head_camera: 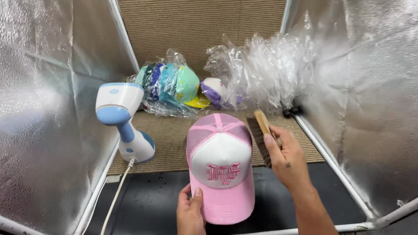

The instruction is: The person uses a brush to clean the surface of various hats and then organizes them by placing each into a plastic bag.

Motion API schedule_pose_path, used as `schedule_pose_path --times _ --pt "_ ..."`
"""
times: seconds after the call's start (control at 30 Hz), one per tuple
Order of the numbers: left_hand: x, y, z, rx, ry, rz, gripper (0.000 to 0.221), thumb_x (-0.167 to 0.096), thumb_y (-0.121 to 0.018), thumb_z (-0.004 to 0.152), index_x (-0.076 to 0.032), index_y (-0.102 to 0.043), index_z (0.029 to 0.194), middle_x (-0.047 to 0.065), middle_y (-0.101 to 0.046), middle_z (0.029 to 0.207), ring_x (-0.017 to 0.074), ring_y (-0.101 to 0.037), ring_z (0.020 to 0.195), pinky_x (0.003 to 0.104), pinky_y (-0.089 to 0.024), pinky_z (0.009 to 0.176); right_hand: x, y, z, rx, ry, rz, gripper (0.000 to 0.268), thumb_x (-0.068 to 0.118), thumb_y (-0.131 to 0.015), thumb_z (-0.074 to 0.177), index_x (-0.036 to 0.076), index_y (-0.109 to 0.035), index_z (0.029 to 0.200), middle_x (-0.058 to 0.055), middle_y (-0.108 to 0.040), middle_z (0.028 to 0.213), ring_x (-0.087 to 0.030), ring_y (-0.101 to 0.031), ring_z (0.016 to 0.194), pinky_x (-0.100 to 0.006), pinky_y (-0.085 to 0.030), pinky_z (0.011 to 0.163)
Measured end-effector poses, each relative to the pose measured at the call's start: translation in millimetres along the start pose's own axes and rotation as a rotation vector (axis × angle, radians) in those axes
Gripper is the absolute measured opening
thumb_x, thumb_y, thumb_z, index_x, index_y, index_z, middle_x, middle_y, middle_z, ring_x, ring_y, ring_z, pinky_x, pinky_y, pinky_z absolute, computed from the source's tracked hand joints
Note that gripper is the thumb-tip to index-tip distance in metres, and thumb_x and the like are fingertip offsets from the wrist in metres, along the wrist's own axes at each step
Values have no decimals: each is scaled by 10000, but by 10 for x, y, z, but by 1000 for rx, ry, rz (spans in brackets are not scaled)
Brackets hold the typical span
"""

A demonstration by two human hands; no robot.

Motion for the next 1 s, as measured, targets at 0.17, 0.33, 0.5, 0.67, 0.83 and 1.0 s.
schedule_pose_path --times 0.17,0.33,0.5,0.67,0.83,1.0 --pt "-7 -14 -71 23 17 -34 466 -121 -622 939 3 -542 1382 274 -716 1020 307 -659 923 438 -547 854 814 -473 306 338 494 -29 415 342 -639 952 99 -710 1281 -133 -671 1239 -271 -651 1150 -379 -473 1010" --pt "-164 -117 -198 -13 43 -22 403 -96 -590 967 11 -540 1353 286 -736 1138 302 -666 1024 425 -552 925 -192 -889 990 430 -216 30 531 472 -555 865 190 -743 1275 -11 -740 1287 -179 -657 1171 -305 -462 993" --pt "-175 -177 -186 3 35 -25 417 -108 -578 975 22 -520 1367 290 -725 1142 303 -662 1036 424 -545 947 -662 -895 739 527 -548 -58 435 487 -483 959 143 -690 1127 -67 -684 985 -191 -485 694 -339 -256 456" --pt "-136 -110 -187 -12 42 -15 410 -109 -592 968 10 -548 1359 288 -739 1081 312 -675 949 432 -556 863 -328 -441 -198 81 -474 226 501 478 -367 999 150 -534 1340 -61 -611 1098 -205 -561 975 -353 -407 886" --pt "-140 -145 -198 33 64 -27 348 -97 -569 995 0 -536 1328 272 -734 1110 288 -651 1013 427 -543 924 -767 -427 -392 213 -469 -56 506 477 -449 955 159 -626 1307 -86 -727 1258 -270 -645 1197 -388 -435 997" --pt "-24 -72 -96 72 37 -37 357 -106 -580 988 -33 -525 1332 266 -715 1035 283 -647 898 424 -535 829 755 -186 -164 108 398 129 388 271 -494 1036 67 -636 1334 -106 -693 1201 -251 -629 1105 -368 -454 968"
Point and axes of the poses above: each hand's wrist, its own z-axis towards the middle knuckle, its own y-axis out of the back of the hand, x = y × z, the point moved 9 cm from there along z, towards the middle knuckle
